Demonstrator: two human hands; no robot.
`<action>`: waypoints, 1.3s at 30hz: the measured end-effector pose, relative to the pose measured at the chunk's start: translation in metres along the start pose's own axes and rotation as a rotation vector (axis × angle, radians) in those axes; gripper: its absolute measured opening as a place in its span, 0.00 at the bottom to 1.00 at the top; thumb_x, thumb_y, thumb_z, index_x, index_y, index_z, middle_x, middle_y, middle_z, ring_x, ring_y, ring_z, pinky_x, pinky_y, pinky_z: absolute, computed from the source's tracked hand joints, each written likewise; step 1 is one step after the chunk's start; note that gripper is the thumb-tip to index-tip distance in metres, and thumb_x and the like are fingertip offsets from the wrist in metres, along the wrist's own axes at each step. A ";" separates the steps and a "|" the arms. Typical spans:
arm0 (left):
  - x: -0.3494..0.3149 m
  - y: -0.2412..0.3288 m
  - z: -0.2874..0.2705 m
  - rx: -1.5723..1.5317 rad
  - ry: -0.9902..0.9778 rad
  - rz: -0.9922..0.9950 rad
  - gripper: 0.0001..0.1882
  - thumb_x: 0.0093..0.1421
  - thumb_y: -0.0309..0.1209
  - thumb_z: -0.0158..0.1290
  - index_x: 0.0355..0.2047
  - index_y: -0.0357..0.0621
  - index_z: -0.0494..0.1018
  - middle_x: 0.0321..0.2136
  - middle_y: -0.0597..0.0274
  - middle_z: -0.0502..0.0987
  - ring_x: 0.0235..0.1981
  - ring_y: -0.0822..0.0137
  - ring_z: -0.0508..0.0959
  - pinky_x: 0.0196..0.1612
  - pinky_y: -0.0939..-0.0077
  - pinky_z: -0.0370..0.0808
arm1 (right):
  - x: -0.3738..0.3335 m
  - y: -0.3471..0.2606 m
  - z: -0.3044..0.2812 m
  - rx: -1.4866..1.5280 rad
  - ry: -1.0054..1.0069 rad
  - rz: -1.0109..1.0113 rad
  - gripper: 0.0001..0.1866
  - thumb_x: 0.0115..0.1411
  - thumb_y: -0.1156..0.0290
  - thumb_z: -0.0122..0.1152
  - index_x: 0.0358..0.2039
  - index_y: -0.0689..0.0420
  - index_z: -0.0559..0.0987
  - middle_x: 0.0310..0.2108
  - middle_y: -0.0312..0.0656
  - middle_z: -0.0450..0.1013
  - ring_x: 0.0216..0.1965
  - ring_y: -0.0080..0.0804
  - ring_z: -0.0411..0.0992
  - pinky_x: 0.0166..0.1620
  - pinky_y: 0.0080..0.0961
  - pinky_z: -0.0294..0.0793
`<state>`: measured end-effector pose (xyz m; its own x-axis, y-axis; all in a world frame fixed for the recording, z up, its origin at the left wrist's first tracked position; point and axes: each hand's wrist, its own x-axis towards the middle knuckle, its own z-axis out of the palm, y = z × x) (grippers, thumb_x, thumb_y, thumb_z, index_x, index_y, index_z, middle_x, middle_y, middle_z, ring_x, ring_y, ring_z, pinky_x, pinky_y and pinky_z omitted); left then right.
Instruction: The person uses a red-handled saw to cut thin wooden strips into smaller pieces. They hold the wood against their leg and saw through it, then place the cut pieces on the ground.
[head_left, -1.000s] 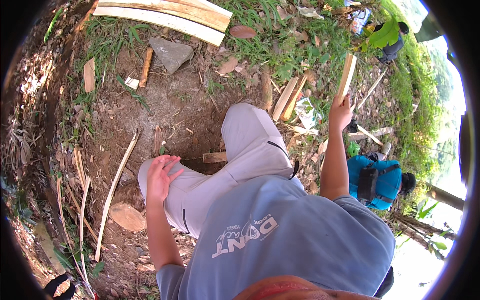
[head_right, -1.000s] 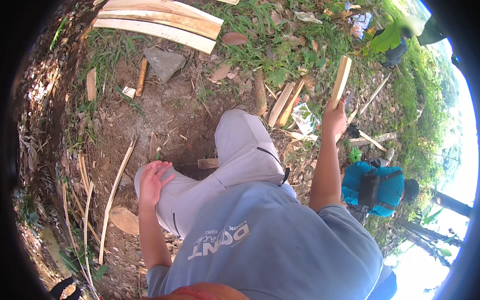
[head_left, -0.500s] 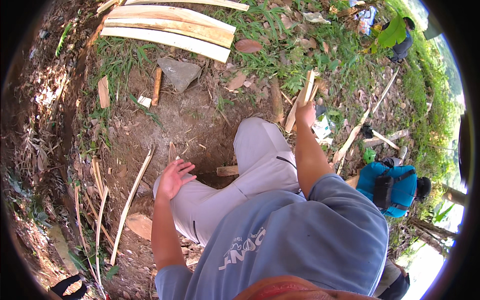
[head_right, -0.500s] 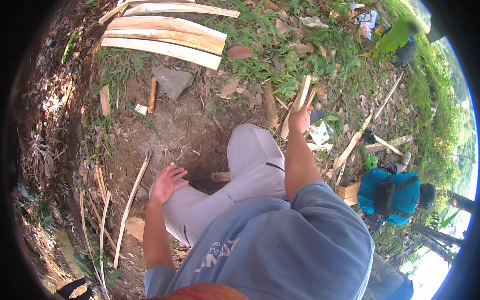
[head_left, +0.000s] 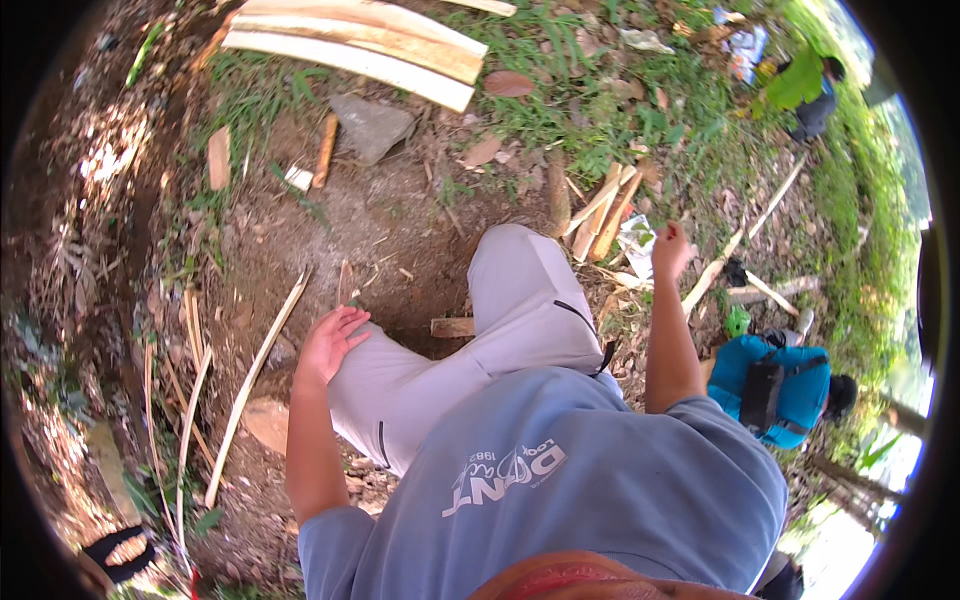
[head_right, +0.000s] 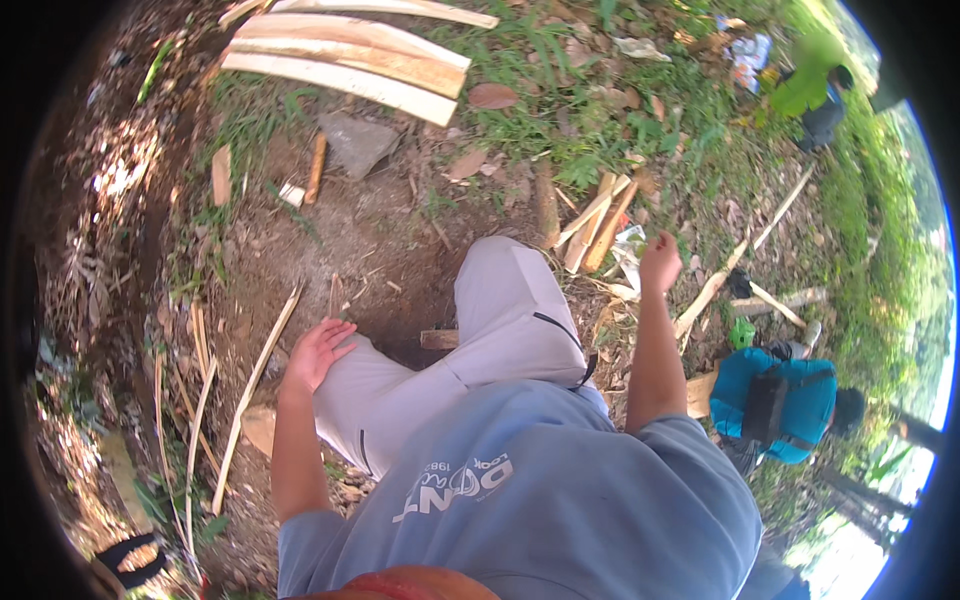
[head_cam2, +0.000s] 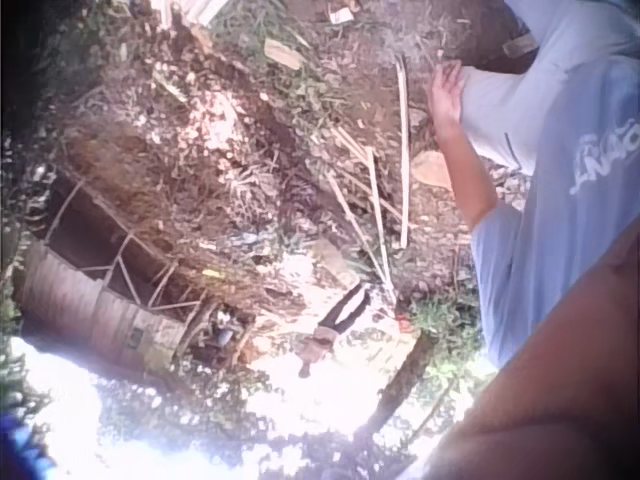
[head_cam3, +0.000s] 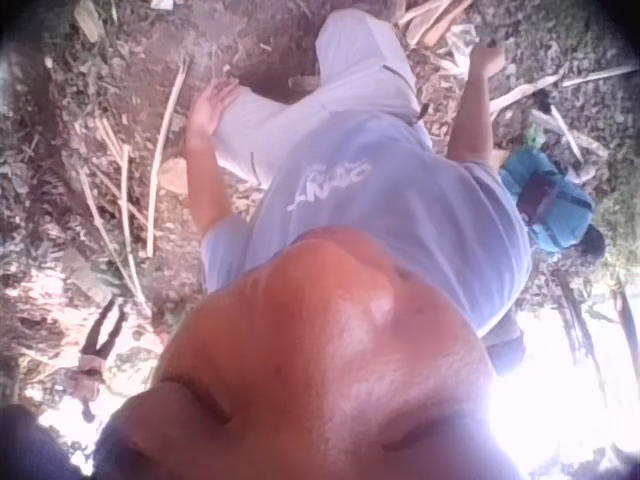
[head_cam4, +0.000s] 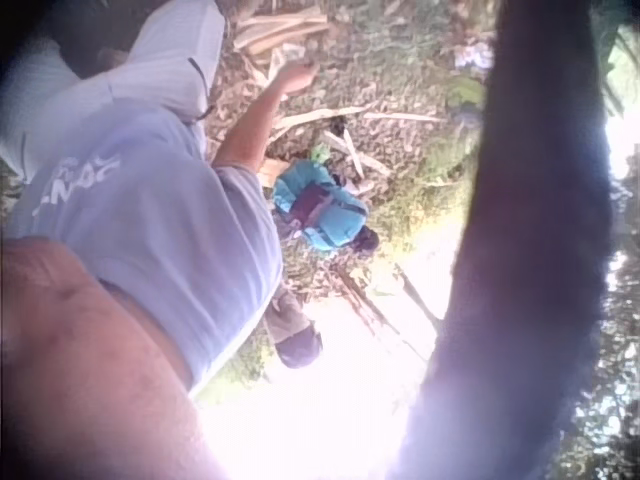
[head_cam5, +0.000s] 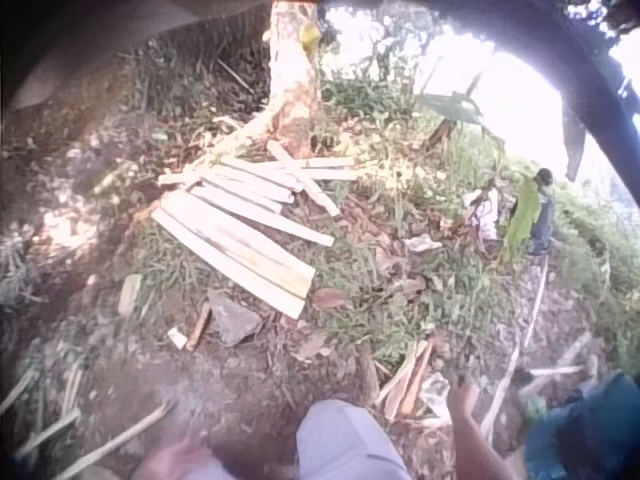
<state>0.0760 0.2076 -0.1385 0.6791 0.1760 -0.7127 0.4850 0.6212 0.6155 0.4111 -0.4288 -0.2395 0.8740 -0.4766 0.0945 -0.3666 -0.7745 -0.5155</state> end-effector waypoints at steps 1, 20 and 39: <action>-0.024 -0.001 0.000 -0.062 -0.040 -0.002 0.18 0.76 0.38 0.53 0.57 0.36 0.73 0.55 0.44 0.78 0.59 0.48 0.81 0.64 0.41 0.78 | 0.004 -0.001 -0.024 0.116 -0.021 -0.038 0.17 0.67 0.64 0.65 0.54 0.50 0.86 0.43 0.40 0.88 0.46 0.43 0.85 0.51 0.41 0.81; -0.085 0.020 0.133 0.692 -0.402 0.258 0.43 0.71 0.65 0.50 0.67 0.37 0.73 0.70 0.43 0.71 0.75 0.45 0.65 0.76 0.46 0.61 | -0.061 -0.234 -0.204 0.782 -0.047 -0.375 0.13 0.77 0.72 0.58 0.55 0.61 0.84 0.45 0.41 0.87 0.22 0.12 0.60 0.25 0.14 0.60; -0.113 -0.073 0.105 1.463 0.534 0.423 0.45 0.77 0.63 0.38 0.71 0.30 0.64 0.71 0.38 0.68 0.76 0.44 0.61 0.78 0.36 0.49 | -0.111 -0.287 -0.213 1.039 -0.136 -0.594 0.18 0.79 0.71 0.54 0.60 0.70 0.78 0.47 0.56 0.84 0.22 0.16 0.55 0.28 0.17 0.58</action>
<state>0.0217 0.0623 -0.0682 0.7861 0.5634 -0.2540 0.6179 -0.7076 0.3429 0.3513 -0.2422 0.0789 0.8687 -0.0630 0.4913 0.4816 -0.1239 -0.8676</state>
